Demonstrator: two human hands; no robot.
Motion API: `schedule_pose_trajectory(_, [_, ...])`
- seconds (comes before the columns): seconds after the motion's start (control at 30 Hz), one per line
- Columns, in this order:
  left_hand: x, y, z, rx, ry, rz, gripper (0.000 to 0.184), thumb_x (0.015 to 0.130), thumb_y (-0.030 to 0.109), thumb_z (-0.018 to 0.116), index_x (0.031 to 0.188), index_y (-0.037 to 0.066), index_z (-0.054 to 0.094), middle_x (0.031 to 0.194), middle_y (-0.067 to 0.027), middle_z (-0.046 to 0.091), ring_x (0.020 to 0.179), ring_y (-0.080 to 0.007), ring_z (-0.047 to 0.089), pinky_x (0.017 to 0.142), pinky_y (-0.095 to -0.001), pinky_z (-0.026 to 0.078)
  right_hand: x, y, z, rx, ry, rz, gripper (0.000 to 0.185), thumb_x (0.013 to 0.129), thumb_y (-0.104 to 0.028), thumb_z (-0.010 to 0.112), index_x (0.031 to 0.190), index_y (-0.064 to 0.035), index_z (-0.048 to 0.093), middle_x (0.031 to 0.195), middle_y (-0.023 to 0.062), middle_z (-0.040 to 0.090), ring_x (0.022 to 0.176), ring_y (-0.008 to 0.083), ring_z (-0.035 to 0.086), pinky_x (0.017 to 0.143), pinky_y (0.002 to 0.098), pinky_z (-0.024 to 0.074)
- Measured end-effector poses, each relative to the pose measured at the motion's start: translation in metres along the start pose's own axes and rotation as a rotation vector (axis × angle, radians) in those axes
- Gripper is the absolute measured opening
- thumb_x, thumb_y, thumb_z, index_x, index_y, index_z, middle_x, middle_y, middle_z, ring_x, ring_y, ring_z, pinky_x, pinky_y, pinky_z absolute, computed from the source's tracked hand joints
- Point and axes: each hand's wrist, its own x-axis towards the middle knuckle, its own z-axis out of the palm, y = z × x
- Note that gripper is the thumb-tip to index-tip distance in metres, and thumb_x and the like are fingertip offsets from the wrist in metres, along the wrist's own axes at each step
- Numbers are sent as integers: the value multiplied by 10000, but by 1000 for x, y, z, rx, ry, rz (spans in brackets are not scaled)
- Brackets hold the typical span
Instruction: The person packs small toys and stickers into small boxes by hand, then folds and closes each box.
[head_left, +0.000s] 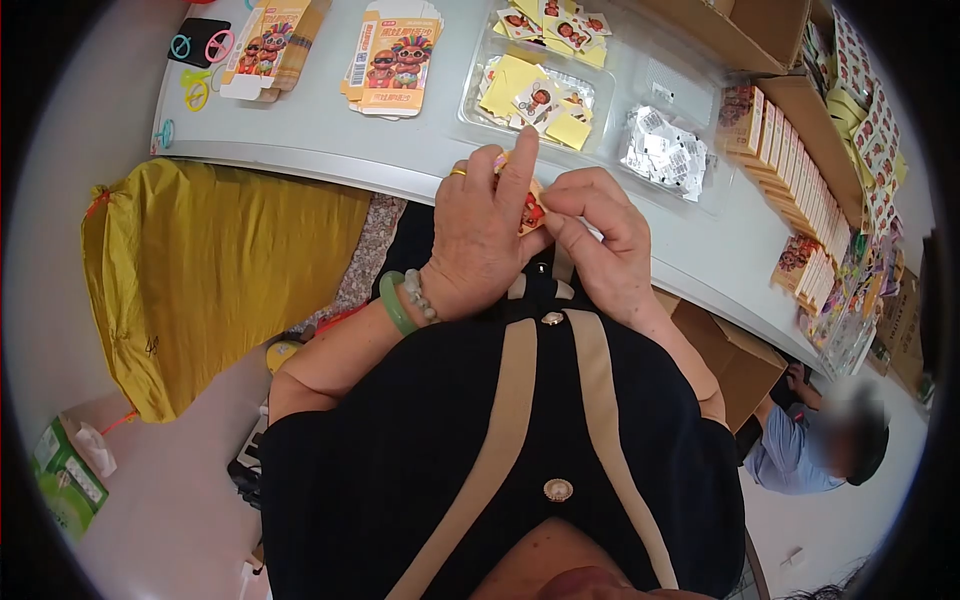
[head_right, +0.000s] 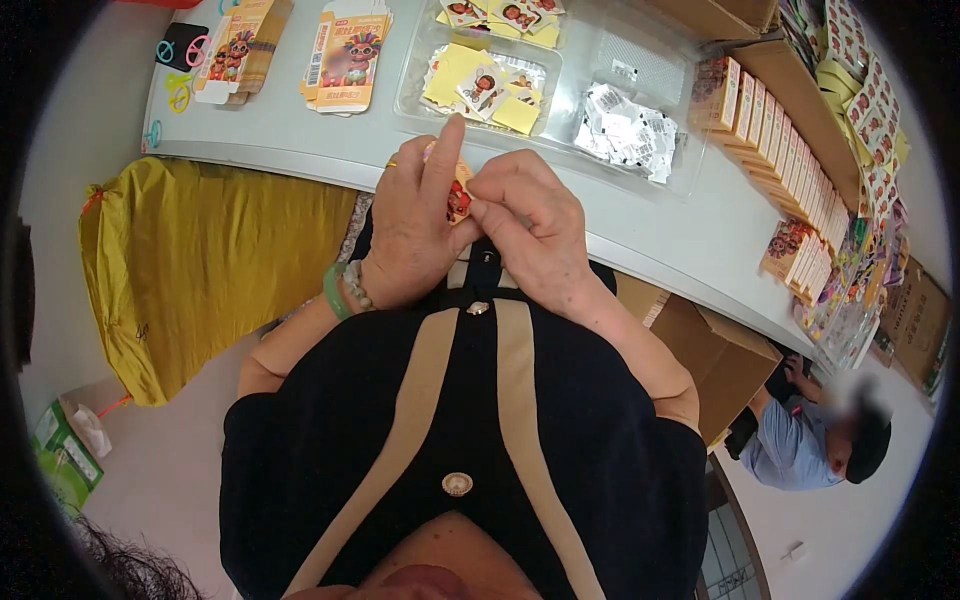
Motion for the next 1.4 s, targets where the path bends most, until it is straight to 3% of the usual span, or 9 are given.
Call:
schedule_pose_trajectory(0.27, [5, 2, -3, -165, 5, -113, 828, 681, 264, 756, 1354, 51, 324, 1061, -177, 439, 919, -322, 503, 752, -414, 435, 0, 8, -3, 166, 31, 27, 225, 807, 32, 589, 1028, 2, 618, 1038, 106, 571, 916, 183, 559, 817, 270, 447])
schedule_pose_trajectory(0.67, [-3, 2, 7, -200, -41, -145, 760, 675, 222, 743, 1310, 40, 365, 1017, -178, 445, 905, -334, 496, 763, -415, 436, 2, -2, -2, -472, -61, -251, 97, 798, 32, 611, 892, 14, 595, 892, 101, 575, 817, 187, 579, 696, 268, 465])
schedule_pose_trajectory(0.77, [1, 5, 3, -187, -35, -128, 768, 674, 234, 748, 1315, 47, 368, 1006, -171, 450, 882, -331, 496, 758, -414, 431, 5, 5, -6, -263, -50, -145, 97, 788, 29, 613, 881, 18, 586, 865, 95, 573, 774, 195, 590, 672, 279, 472])
schedule_pose_trajectory(0.83, [1, 6, 1, -167, -25, -110, 777, 674, 241, 751, 1323, 52, 367, 1001, -167, 452, 870, -327, 497, 752, -413, 428, 5, 7, -6, 346, -23, 298, 114, 777, 29, 609, 886, 18, 579, 867, 99, 569, 742, 211, 596, 655, 282, 477])
schedule_pose_trajectory(0.87, [1, 6, 1, -103, -30, -92, 789, 674, 243, 752, 1334, 60, 361, 998, -167, 452, 862, -326, 499, 742, -414, 426, 5, 9, -5, 346, -24, 298, 114, 777, 29, 609, 886, 18, 579, 867, 99, 569, 742, 211, 596, 655, 282, 477])
schedule_pose_trajectory(1.03, [1, 9, 2, 64, -73, -89, 805, 678, 238, 752, 1355, 69, 350, 989, -171, 450, 841, -323, 504, 712, -418, 422, 1, 2, 1, -406, -41, -210, 141, 765, 43, 595, 902, 22, 571, 890, 129, 572, 749, 236, 598, 665, 268, 486])
schedule_pose_trajectory(1.17, [0, 7, 3, 77, -109, -114, 801, 675, 234, 755, 1347, 54, 358, 992, -175, 448, 856, -331, 505, 732, -422, 428, -3, -1, 4, -633, -112, -224, 176, 764, 46, 592, 937, 19, 573, 932, 148, 573, 769, 253, 599, 679, 276, 488])
schedule_pose_trajectory(1.27, [5, 9, -1, -73, -78, -182, 803, 671, 235, 758, 1341, 44, 358, 1010, -181, 443, 902, -339, 503, 775, -419, 435, 0, 11, -1, -319, -35, -264, 230, 793, 43, 578, 1020, 4, 582, 984, 114, 582, 815, 201, 602, 715, 265, 484])
schedule_pose_trajectory(1.4, [11, 13, -8, -391, -48, -238, 799, 679, 247, 760, 1332, 29, 354, 1034, -184, 427, 978, -332, 492, 866, -391, 433, 1, 4, 0, 327, 44, 180, 281, 852, 26, 552, 1132, 9, 568, 982, 28, 588, 903, 99, 548, 794, 245, 461])
